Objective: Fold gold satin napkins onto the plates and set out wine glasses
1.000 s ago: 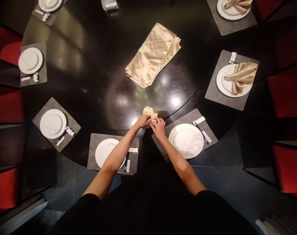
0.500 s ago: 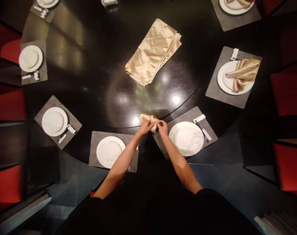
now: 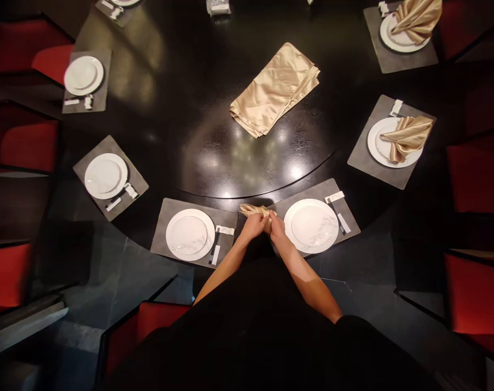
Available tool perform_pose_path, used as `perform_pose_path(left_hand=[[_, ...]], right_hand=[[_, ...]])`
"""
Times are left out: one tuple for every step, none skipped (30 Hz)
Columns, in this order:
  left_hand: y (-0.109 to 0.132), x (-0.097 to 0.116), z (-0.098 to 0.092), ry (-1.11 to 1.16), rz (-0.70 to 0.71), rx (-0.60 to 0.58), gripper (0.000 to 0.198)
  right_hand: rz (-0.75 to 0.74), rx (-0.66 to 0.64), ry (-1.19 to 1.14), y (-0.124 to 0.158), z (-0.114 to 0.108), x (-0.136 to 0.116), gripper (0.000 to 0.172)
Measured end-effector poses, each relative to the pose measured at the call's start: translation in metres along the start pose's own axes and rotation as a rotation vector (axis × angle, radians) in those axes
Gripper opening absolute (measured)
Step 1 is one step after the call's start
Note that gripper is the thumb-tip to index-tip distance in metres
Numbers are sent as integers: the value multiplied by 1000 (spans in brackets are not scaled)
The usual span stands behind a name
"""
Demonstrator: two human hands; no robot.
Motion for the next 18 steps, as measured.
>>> perform_pose_path(left_hand=[[13, 4, 0, 0, 1, 33, 48], [26, 8, -1, -3, 2, 68, 49], [39, 12, -2, -8, 4, 108, 48], [52, 17, -4, -12, 11, 149, 45], [65, 22, -5, -11, 20, 191, 41], [77, 27, -5, -3, 36, 228, 37], [90, 33, -5, 10, 57, 253, 36], [102, 40, -3, 23, 81, 263, 38], [115, 47, 1, 33, 102, 258, 44], [127, 53, 4, 40, 121, 243, 51], [139, 58, 8, 49, 144, 221, 57], [151, 63, 11, 69, 178, 196, 61], [161, 65, 12, 111, 230, 182, 63], [171, 66, 10, 174, 290, 200, 61], [179, 64, 5, 249, 347, 267, 58], [184, 59, -4, 327, 391, 374, 55], [187, 54, -13, 396, 422, 491, 53], [186, 48, -22, 453, 445, 581, 56]], right_hand=[[-16, 34, -28, 10, 0, -1, 20], [-30, 55, -54, 21, 0, -1, 20], [-45, 48, -76, 32, 0, -1, 21], [-69, 6, -96, 43, 1, -1, 23], [-95, -46, -117, 54, 0, -1, 25], [-124, -91, -138, 66, -2, -1, 25], [-154, -121, -161, 79, -5, -1, 25], [-184, -130, -185, 91, -10, 0, 24], [-212, -120, -208, 104, -16, 0, 23], [-236, -97, -228, 117, -22, 0, 22], [-255, -75, -246, 130, -28, 0, 21], [-273, -65, -261, 143, -33, -1, 20], [-291, -73, -272, 155, -37, -3, 21], [-311, -92, -278, 167, -40, -6, 22], [-333, -112, -283, 178, -43, -11, 25], [-356, -125, -289, 187, -47, -16, 28], [-379, -133, -299, 196, -51, -23, 31], [-402, -139, -312, 204, -57, -29, 34]])
Point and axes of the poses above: each hand's wrist, its own y-axis away from the middle knuckle, its own z-axis out of the palm, x = y × z, the point moved 4 cm from there along -y, towards the middle knuckle, and after that the axes turned 6 degrees about -x, right-handed, at the moved point
